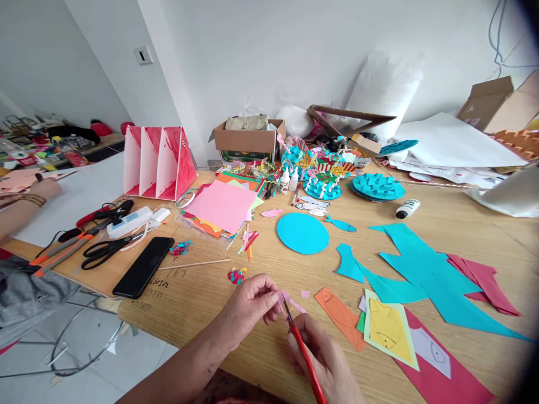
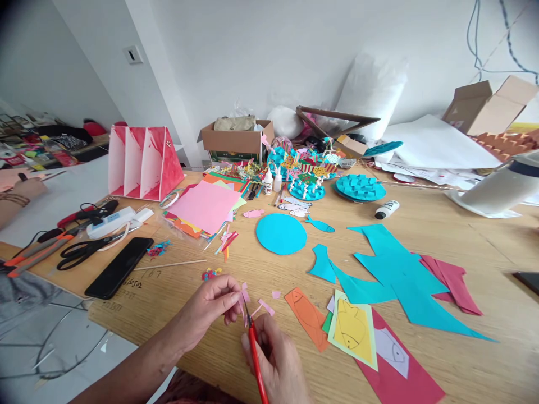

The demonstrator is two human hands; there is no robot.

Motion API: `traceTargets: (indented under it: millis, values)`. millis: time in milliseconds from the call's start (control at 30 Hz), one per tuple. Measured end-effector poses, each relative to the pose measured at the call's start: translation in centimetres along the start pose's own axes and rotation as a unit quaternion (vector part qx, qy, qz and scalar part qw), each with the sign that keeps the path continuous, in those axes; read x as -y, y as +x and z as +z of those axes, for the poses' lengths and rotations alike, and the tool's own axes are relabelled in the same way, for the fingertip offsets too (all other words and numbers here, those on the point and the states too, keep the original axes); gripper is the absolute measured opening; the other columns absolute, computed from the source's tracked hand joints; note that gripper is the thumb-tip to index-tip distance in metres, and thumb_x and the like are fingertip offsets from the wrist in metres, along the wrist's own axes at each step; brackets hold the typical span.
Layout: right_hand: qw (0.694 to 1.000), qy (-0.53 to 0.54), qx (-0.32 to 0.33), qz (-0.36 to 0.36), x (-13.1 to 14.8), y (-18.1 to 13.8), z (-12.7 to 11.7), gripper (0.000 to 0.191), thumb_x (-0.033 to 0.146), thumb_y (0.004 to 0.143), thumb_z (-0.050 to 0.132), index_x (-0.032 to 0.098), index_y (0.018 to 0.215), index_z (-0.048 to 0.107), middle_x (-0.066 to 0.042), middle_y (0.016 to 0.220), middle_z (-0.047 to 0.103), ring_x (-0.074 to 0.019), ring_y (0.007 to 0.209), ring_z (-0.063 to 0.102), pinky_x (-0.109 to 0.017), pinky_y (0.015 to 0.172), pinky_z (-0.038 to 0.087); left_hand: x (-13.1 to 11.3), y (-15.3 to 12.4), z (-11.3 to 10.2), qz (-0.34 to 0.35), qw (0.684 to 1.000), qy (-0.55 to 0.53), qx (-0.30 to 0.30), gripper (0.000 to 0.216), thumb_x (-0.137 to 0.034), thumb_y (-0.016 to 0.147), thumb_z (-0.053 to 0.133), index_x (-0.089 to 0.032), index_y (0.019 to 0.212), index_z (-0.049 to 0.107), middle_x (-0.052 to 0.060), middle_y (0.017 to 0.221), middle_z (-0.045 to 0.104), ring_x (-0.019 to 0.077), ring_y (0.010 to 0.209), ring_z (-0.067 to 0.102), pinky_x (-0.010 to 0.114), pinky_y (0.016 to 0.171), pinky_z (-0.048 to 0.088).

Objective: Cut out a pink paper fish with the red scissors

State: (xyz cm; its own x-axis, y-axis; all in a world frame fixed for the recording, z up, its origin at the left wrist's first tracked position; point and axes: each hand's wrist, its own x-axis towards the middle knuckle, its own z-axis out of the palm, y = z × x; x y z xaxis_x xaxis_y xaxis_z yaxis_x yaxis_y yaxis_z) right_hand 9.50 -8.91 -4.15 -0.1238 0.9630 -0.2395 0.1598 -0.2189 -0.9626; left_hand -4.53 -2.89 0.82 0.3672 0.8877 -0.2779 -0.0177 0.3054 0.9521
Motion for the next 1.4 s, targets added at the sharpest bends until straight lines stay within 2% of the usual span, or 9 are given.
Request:
traceTargets:
  millis: [233, 367, 467, 533, 900, 1000, 1133, 1267, 1400]
  values:
    - [0.992, 0.127, 0.008, 0.028, 1.2, -0.9, -0.2, 0.042, 0.061, 0.074, 0.05, 0.021, 0.062, 0.04, 0.007, 0.049, 0.039, -0.0084, 0.043, 0.035, -0.02, 0.042, 0.029, -0.5, -0.1, 0.0, 0.019, 0.998, 0.009, -0.056, 0.023, -0.033, 0.074, 0.058, -0.015, 0.064, 0.048, -0.004, 0.054, 0.049, 0.0071, 0.051, 0.044, 0.02, 0.049, 0.034]
    - [0.977, 0.209, -0.042, 0.0, 2.2, -1.1, -0.3, 0.035, 0.052, 0.069, 0.063, 0.021, 0.069, 0.046, 0.006, 0.053, 0.048, -0.0093, 0.046, 0.04, -0.02, 0.045, 0.032, -0.8, -0.4, 0.5, 0.034, 0.997, -0.029, -0.063, 0.021, -0.031, 0.074, 0.059, -0.016, 0.067, 0.047, -0.003, 0.058, 0.053, 0.0078, 0.053, 0.047, 0.02, 0.05, 0.036]
    - [0.974, 0.195, -0.113, -0.012, 3.0, -0.5, -0.4, 0.03, 0.043, 0.065, 0.069, 0.021, 0.074, 0.05, 0.0, 0.068, 0.06, -0.0133, 0.058, 0.05, -0.022, 0.05, 0.036, -0.7, -0.6, 1.1, 0.034, 0.997, -0.045, -0.045, 0.022, -0.032, 0.073, 0.06, -0.016, 0.068, 0.047, -0.002, 0.058, 0.054, 0.0082, 0.053, 0.048, 0.02, 0.051, 0.037]
    - [0.974, 0.175, -0.14, -0.019, 3.2, 0.1, -0.5, 0.029, 0.041, 0.066, 0.069, 0.021, 0.076, 0.051, 0.0, 0.068, 0.06, -0.0142, 0.059, 0.05, -0.023, 0.052, 0.038, -0.5, -0.6, 1.5, 0.029, 0.998, -0.052, -0.029, 0.022, -0.033, 0.072, 0.06, -0.015, 0.067, 0.047, -0.002, 0.057, 0.055, 0.0085, 0.052, 0.049, 0.021, 0.051, 0.037]
    - [0.972, 0.132, -0.185, -0.058, 3.3, 2.3, -1.2, 0.03, 0.043, 0.067, 0.067, 0.022, 0.072, 0.046, 0.003, 0.061, 0.052, -0.0128, 0.053, 0.046, -0.024, 0.05, 0.038, 1.2, 0.2, 1.0, 0.011, 0.997, 0.068, -0.033, 0.011, -0.026, 0.068, 0.058, -0.016, 0.068, 0.052, -0.003, 0.059, 0.051, 0.0091, 0.054, 0.047, 0.02, 0.049, 0.036]
    - [0.98, 0.068, -0.176, -0.059, 2.9, 1.6, -1.4, 0.027, 0.045, 0.073, 0.058, 0.022, 0.072, 0.044, 0.004, 0.059, 0.047, -0.0135, 0.055, 0.044, -0.024, 0.051, 0.035, 1.1, 0.5, 0.8, 0.025, 0.997, 0.065, -0.044, 0.012, -0.026, 0.069, 0.057, -0.016, 0.065, 0.052, -0.003, 0.058, 0.051, 0.0092, 0.054, 0.047, 0.02, 0.05, 0.036]
    - [0.993, -0.033, -0.105, -0.039, 1.6, -0.1, -1.6, 0.03, 0.047, 0.078, 0.046, 0.023, 0.063, 0.039, 0.006, 0.054, 0.037, -0.0125, 0.051, 0.035, -0.024, 0.047, 0.027, 0.4, 0.6, 0.9, 0.038, 0.997, 0.017, -0.059, 0.014, -0.027, 0.071, 0.056, -0.015, 0.065, 0.051, -0.001, 0.059, 0.053, 0.0095, 0.055, 0.047, 0.02, 0.051, 0.037]
    - [0.996, -0.077, -0.044, -0.016, 1.1, -1.1, -1.3, 0.03, 0.044, 0.076, 0.049, 0.023, 0.06, 0.036, 0.007, 0.054, 0.029, -0.0115, 0.05, 0.027, -0.024, 0.046, 0.023, 0.0, 0.7, 1.0, 0.058, 0.995, 0.001, -0.079, 0.017, -0.031, 0.071, 0.058, -0.015, 0.067, 0.053, 0.001, 0.064, 0.056, 0.0102, 0.058, 0.049, 0.02, 0.052, 0.038]
    - [0.996, -0.075, -0.053, -0.013, 1.2, -0.7, -0.9, 0.032, 0.045, 0.074, 0.05, 0.022, 0.059, 0.035, 0.008, 0.054, 0.027, -0.011, 0.05, 0.027, -0.023, 0.046, 0.022, -0.1, 0.7, 1.3, 0.058, 0.996, -0.009, -0.071, 0.018, -0.032, 0.071, 0.059, -0.015, 0.067, 0.052, 0.0, 0.062, 0.055, 0.0105, 0.058, 0.049, 0.02, 0.052, 0.038]
